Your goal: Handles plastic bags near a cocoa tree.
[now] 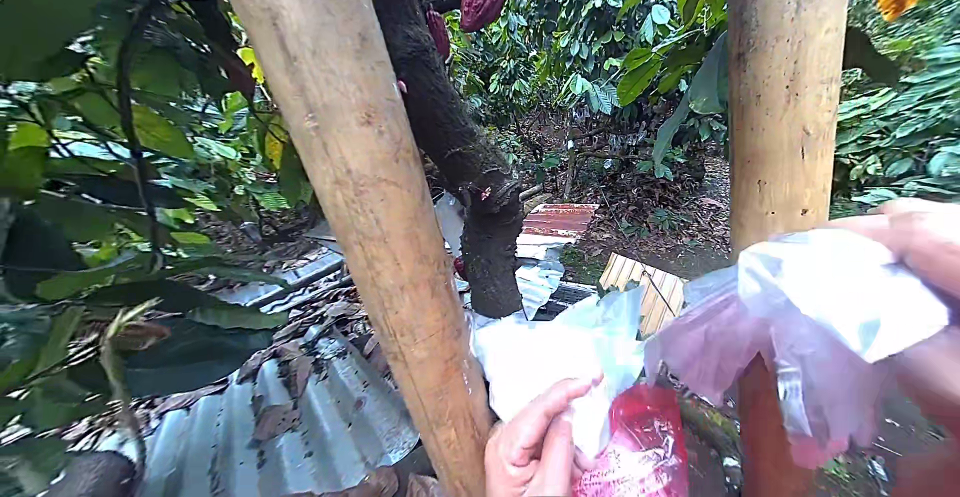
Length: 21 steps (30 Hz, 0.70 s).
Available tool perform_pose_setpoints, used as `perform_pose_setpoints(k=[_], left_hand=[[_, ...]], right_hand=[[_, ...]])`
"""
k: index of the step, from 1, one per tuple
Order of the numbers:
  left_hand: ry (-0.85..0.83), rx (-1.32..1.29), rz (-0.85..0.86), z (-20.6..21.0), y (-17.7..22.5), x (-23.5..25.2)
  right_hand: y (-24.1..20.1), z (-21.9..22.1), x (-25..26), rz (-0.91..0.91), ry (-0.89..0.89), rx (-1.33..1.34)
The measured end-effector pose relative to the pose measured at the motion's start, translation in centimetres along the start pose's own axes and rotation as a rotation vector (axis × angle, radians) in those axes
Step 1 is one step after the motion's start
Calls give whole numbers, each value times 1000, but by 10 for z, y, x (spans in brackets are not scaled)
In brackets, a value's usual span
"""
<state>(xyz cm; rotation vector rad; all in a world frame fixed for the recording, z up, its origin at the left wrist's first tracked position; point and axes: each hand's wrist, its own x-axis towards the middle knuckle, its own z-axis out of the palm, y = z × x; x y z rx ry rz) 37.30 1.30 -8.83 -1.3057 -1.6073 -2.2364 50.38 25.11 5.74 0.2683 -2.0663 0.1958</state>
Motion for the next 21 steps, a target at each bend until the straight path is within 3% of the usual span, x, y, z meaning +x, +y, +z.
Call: perform_pose_setpoints(k=[3,5,7,10,14,17,19,21], left_hand=[[-102,54,-161,3,4,-1],[-260,173,-493,9,1,-10],[-452,315,-732,16,-15,-29],[-458,460,-585,20,-29,-47],[-186,347,-474,20,-30,-54],[-86,339,-146,6,-18,-32],[-166,397,-8,-4,-1,-12],[-320,384,-20,-7,13,-1]], right_hand=[[7,25,11,-181,-384,237],[3,53,18,-183,-630,503],[-2,82,12,-115,-697,698],[-3,103,-7,14,-512,768],[-3,96,-18,85,-260,631],[4,74,-12,31,-377,597],[5,65,-3,-22,-552,502],[4,66,12,-95,-709,505]])
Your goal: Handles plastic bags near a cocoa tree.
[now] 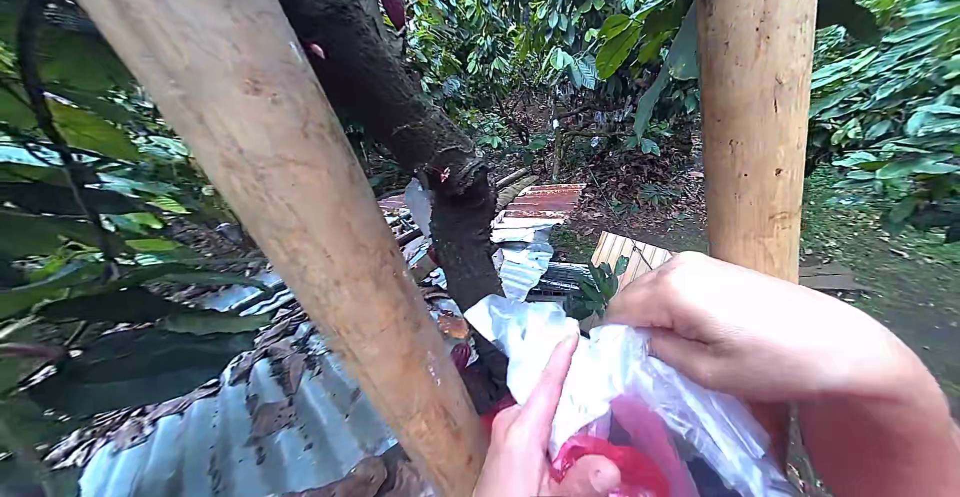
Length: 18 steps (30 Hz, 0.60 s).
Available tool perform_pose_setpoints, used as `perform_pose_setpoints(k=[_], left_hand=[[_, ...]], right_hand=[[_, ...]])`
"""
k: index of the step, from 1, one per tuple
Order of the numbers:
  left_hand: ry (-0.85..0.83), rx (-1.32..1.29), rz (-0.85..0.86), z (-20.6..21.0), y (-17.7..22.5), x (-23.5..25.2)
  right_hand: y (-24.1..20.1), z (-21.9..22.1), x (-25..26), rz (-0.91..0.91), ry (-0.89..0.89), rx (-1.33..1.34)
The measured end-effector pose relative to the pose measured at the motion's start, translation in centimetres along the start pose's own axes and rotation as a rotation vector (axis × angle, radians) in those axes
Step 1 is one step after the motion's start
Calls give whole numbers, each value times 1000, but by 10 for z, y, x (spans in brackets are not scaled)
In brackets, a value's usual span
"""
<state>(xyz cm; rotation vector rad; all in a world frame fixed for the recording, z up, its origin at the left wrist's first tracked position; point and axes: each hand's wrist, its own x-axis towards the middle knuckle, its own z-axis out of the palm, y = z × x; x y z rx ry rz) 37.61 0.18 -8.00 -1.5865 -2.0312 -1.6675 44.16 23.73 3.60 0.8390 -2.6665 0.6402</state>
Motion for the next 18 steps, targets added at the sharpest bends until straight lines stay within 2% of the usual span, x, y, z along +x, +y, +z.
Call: perform_pose_setpoints(k=[2,4,5,7,8,10,12,14,16,18], left_hand=[[-150,-163,-83,0,8,4],[-226,-395,-177,4,12,2],[-242,-477,-186,6,11,0],[-145,-489,-259,14,20,-5],[-54,-495,-382,20,28,-5],[66,-638,-583,30,25,-2],[188,-800,-623,33,17,2],[256,-854,-568,31,12,-3],[320,-822,-539,30,11,-7],[349,-778,-530,29,6,-11]], right_hand=[[1,-6,19,-117,-119,139],[-3,-3,37,-190,-227,254],[-7,0,44,-194,-286,289],[-13,11,53,-132,-342,345],[-15,17,54,-59,-301,391],[-14,27,46,116,-36,560],[-12,37,26,201,279,602],[-12,59,-7,256,352,446],[-20,87,-37,311,327,283],[-29,109,-56,394,283,226]])
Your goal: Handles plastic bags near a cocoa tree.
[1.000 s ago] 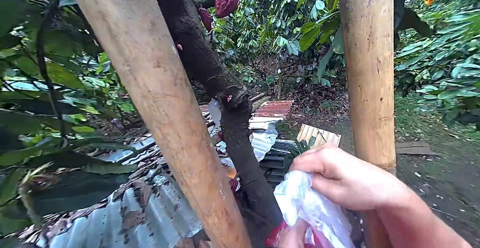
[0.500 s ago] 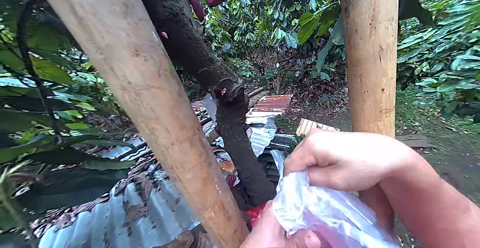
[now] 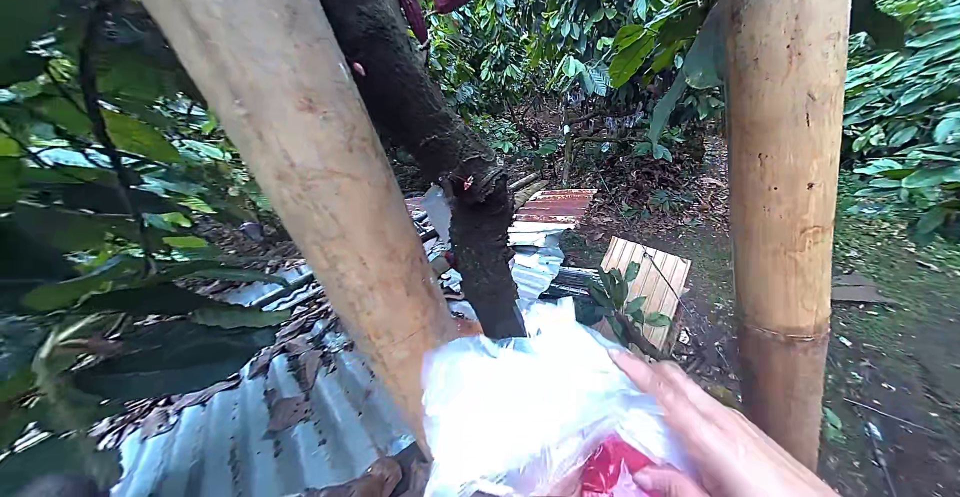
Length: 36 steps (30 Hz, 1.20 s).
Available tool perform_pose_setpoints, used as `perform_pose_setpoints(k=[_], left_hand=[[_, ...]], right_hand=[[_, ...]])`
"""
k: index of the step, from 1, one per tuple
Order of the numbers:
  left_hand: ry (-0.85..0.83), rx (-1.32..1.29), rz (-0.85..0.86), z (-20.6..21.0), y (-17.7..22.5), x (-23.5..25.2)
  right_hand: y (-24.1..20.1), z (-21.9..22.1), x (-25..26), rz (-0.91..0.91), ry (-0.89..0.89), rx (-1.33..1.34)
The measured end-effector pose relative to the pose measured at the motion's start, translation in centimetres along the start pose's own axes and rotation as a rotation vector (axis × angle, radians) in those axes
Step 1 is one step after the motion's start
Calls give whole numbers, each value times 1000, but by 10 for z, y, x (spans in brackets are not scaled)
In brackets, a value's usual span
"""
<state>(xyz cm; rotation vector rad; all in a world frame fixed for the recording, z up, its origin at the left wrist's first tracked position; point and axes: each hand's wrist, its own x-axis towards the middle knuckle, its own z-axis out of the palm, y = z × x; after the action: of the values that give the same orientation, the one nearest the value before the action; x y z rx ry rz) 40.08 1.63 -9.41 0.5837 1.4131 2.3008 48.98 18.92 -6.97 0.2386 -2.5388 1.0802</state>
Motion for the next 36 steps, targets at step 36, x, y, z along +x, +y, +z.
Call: perform_pose_setpoints(k=[36], left_hand=[[-501,-364,-174,-7,14,11]], right_hand=[[49,31,-55,-91,419,596]])
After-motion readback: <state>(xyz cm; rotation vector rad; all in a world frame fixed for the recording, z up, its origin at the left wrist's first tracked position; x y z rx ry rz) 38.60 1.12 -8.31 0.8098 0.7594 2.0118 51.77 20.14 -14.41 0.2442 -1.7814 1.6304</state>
